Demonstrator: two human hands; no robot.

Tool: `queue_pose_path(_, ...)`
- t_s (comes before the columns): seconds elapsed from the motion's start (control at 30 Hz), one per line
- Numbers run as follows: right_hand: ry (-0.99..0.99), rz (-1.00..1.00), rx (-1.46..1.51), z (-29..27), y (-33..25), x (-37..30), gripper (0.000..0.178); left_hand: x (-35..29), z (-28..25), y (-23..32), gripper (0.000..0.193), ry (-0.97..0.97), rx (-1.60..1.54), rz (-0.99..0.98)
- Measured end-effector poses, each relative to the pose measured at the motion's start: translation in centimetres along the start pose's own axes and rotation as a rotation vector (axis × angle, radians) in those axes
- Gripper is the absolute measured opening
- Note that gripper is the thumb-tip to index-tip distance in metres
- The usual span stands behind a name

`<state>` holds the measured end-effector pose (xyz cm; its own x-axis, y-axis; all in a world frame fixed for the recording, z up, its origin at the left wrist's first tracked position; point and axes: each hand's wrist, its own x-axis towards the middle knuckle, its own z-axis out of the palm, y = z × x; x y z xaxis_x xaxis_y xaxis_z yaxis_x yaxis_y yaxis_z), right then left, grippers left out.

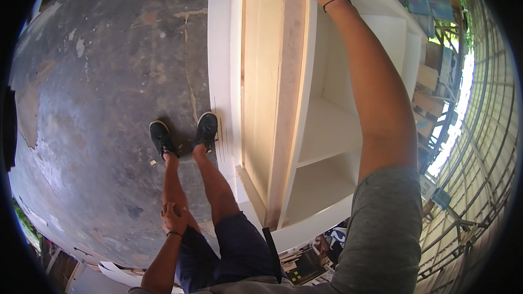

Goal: The person sands the edges and corners of a white wooden cabinet using a sanding block. They move around the cabinet to reach different sections, then use a utility knife to scrape or remove material from the interior edges.

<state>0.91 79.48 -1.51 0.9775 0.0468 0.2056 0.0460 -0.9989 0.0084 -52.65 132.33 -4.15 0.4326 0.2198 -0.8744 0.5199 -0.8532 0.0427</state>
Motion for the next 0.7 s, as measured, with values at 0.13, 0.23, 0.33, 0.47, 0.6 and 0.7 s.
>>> queue_pose_path(0.13,0.026,-0.039,0.014,-0.2,0.0,-1.3,0.047,0.0,-0.1,-0.3,0.050,-0.006,0.013,-0.004)
queue_pose_path(0.23,0.039,-0.044,0.024,-0.5,-0.3,-2.1,0.046,0.2,0.1,-0.8,0.050,-0.015,0.010,-0.007)
queue_pose_path(0.33,0.010,0.006,0.028,-0.8,-0.8,-2.9,0.047,0.3,0.6,-1.4,0.050,-0.006,0.013,0.003)
queue_pose_path(0.47,0.036,0.000,0.022,-1.0,-1.2,-4.2,0.040,0.2,1.3,-1.6,0.046,0.090,0.023,0.045)
queue_pose_path(0.6,0.014,-0.011,0.013,-1.0,-0.8,-5.1,0.051,0.1,1.2,-1.5,0.047,0.079,0.039,0.049)
queue_pose_path(0.7,0.009,0.007,0.055,-1.6,-1.4,-6.3,0.048,0.0,1.2,-1.5,0.047,0.073,0.045,0.039)
